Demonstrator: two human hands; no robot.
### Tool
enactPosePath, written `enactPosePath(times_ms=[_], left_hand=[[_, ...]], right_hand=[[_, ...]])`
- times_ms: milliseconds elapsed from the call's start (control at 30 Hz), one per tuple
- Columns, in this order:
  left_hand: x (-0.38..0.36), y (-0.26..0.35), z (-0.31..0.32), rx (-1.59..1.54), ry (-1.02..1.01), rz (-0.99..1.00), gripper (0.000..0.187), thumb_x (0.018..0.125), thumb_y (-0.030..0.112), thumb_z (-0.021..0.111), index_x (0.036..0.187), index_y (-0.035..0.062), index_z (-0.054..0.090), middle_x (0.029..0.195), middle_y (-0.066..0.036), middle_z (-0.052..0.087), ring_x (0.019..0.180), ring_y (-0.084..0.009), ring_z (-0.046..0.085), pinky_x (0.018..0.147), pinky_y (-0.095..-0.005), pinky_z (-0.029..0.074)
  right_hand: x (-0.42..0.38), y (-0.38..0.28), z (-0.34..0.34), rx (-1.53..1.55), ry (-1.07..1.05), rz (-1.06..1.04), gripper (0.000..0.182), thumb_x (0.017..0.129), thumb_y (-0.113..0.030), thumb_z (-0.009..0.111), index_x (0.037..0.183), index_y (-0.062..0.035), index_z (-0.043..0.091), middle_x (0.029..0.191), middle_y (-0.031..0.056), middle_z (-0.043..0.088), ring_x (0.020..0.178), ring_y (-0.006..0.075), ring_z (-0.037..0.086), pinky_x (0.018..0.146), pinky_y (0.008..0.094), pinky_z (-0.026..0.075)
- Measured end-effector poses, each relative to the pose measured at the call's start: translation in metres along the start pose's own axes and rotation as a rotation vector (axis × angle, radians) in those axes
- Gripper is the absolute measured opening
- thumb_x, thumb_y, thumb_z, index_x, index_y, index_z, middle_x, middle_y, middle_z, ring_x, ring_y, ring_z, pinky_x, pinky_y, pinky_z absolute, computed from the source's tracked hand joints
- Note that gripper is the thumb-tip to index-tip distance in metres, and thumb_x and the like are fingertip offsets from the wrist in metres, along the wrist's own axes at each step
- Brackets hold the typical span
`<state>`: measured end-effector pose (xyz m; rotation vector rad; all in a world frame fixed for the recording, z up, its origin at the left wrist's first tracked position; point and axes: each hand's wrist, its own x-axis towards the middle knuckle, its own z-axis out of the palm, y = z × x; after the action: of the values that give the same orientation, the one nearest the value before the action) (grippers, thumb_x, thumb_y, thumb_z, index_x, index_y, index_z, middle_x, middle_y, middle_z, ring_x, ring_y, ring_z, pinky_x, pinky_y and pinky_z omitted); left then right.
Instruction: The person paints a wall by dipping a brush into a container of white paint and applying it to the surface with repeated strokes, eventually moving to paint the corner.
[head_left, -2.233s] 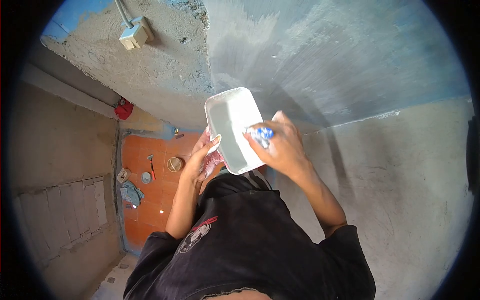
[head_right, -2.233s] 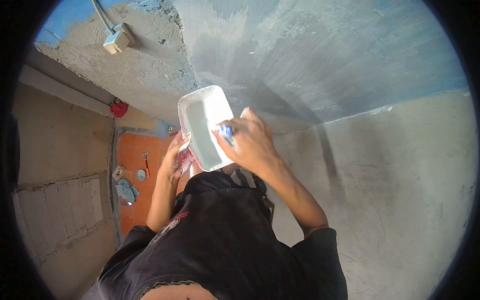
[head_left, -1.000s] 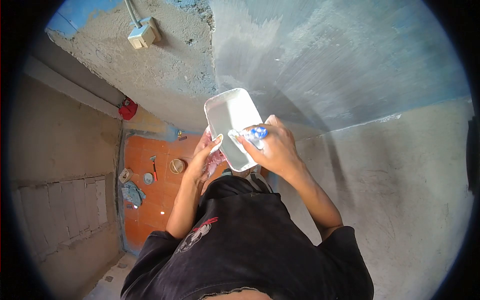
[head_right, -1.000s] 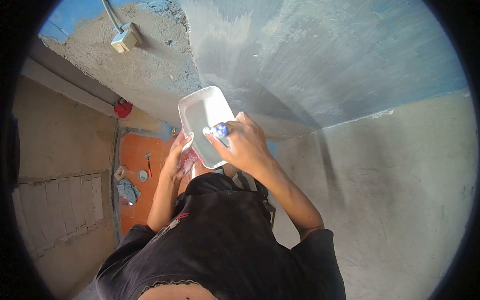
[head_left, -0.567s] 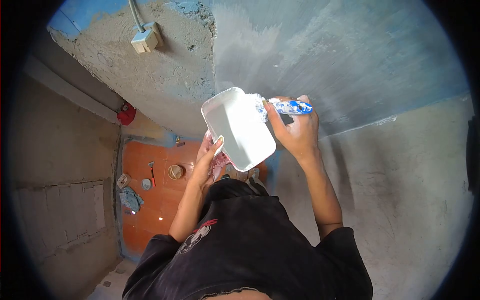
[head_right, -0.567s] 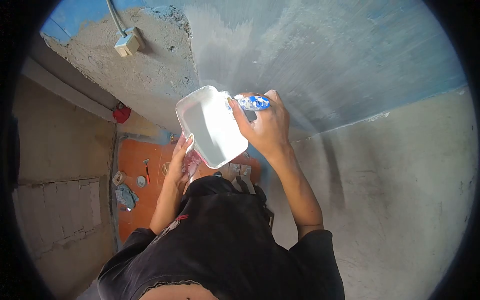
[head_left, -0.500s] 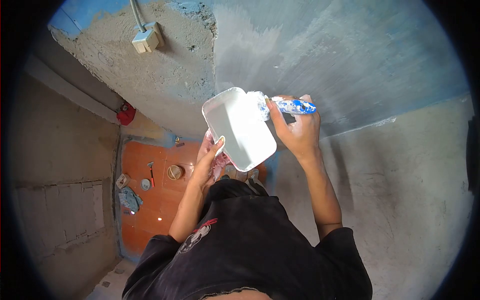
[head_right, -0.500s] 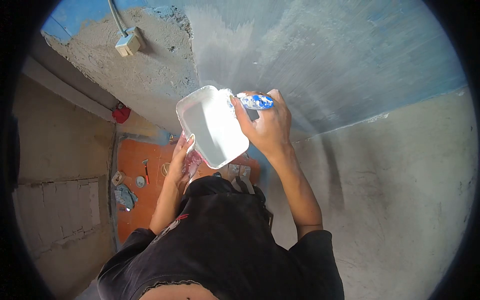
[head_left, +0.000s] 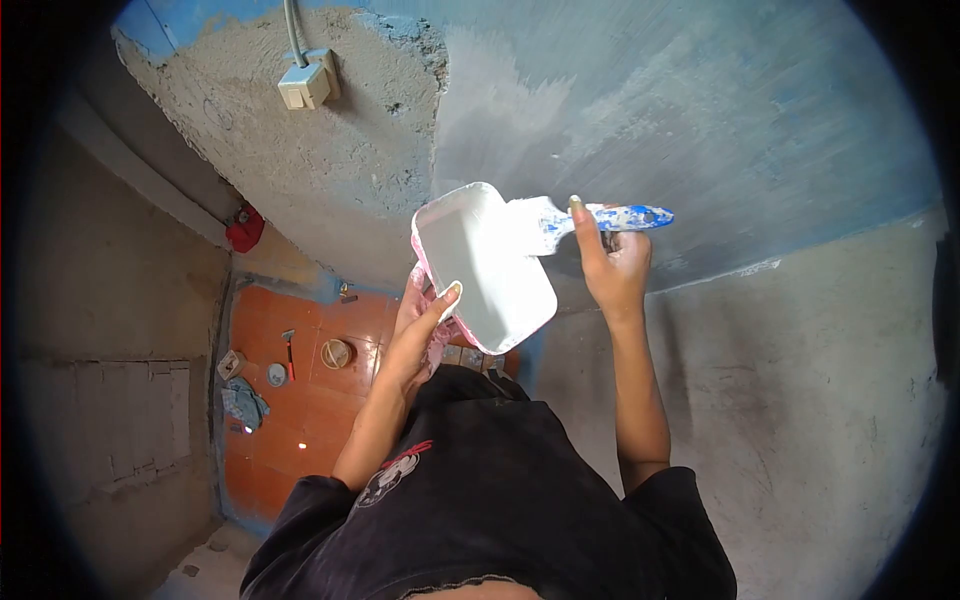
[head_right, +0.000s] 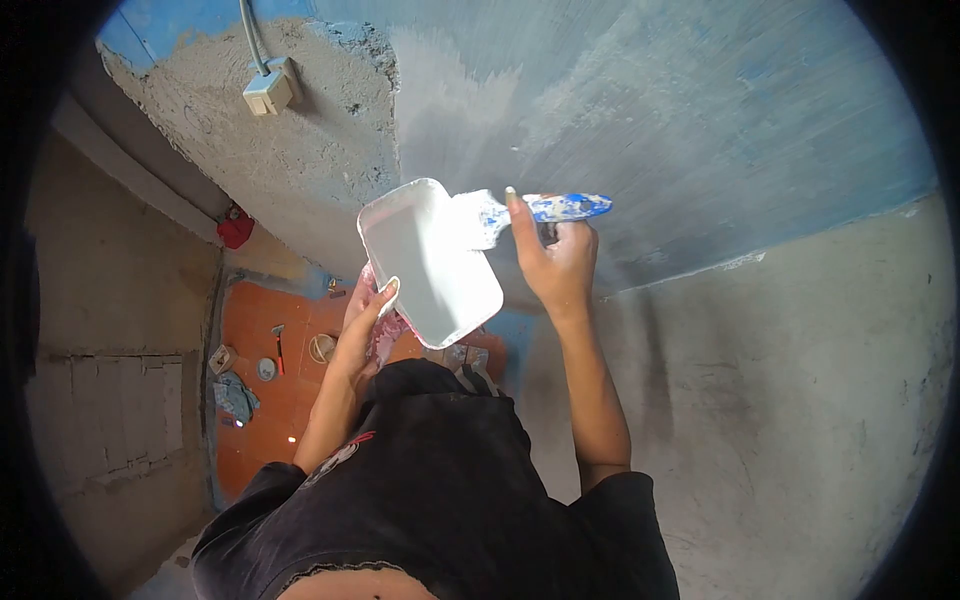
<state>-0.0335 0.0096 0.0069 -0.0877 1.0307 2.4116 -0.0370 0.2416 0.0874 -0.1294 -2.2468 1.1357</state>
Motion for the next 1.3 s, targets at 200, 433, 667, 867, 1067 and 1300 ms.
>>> enactPosePath(times_ms=[200,433,667,867,1067,1300], left_hand=[[-0.001,0.002,0.005,0.033,-0.008,-0.007,0.076,0.092,0.018,0.069,0.152,0.0114,0.023,0.136,-0.012,0.05,0.118,-0.02,0.055,0.085,-0.0352,0.053],[0.003,-0.004,0.003,0.07,-0.026,-0.034,0.076,0.093,0.018,0.069,0.152,0.0113,0.022,0.134,-0.011,0.051,0.118,-0.0214,0.055,0.085,-0.0392,0.053],[0.004,-0.006,0.003,0.094,-0.036,-0.11,0.073,0.093,0.017,0.068,0.151,0.0123,0.023,0.135,-0.01,0.051,0.116,-0.0218,0.056,0.086,-0.0405,0.053],[0.002,-0.002,0.011,0.083,-0.041,-0.133,0.073,0.093,0.017,0.068,0.151,0.012,0.024,0.135,-0.011,0.051,0.115,-0.022,0.057,0.086,-0.0405,0.053],[0.003,-0.005,0.014,0.097,-0.041,-0.121,0.073,0.092,0.016,0.068,0.15,0.0107,0.025,0.134,-0.011,0.051,0.115,-0.0231,0.057,0.086,-0.0411,0.053],[0.001,-0.002,0.015,0.08,-0.037,-0.144,0.071,0.092,0.015,0.068,0.149,0.0106,0.027,0.131,-0.011,0.053,0.113,-0.0227,0.058,0.085,-0.0398,0.053]], right_hand=[[0.008,0.017,-0.008,0.064,0.084,0.03,0.023,0.093,-0.018,0.069,0.088,0.0046,0.07,0.074,0.0087,0.07,0.065,0.0111,0.061,0.059,0.0295,0.045],[-0.01,0.026,-0.01,0.122,0.041,0.116,0.024,0.093,-0.02,0.07,0.089,0.0041,0.069,0.073,0.0057,0.067,0.065,0.01,0.057,0.06,0.0287,0.045],[-0.011,0.036,-0.017,0.077,0.14,0.11,0.024,0.092,-0.02,0.07,0.087,0.0028,0.069,0.072,0.0038,0.065,0.064,0.0074,0.053,0.058,0.0274,0.042],[-0.021,0.036,-0.018,0.113,0.111,0.13,0.022,0.096,-0.017,0.067,0.088,0.0039,0.067,0.074,-0.0026,0.059,0.067,0.0029,0.048,0.057,0.0228,0.037],[-0.023,0.03,-0.021,-0.036,0.104,-0.032,0.025,0.096,-0.019,0.067,0.088,0.0045,0.067,0.071,-0.0029,0.059,0.065,0.0032,0.047,0.054,0.0244,0.036],[-0.018,0.04,-0.029,0.235,0.206,0.141,0.025,0.095,-0.02,0.068,0.088,0.0041,0.069,0.076,0.0039,0.068,0.068,0.0069,0.057,0.06,0.0281,0.044]])
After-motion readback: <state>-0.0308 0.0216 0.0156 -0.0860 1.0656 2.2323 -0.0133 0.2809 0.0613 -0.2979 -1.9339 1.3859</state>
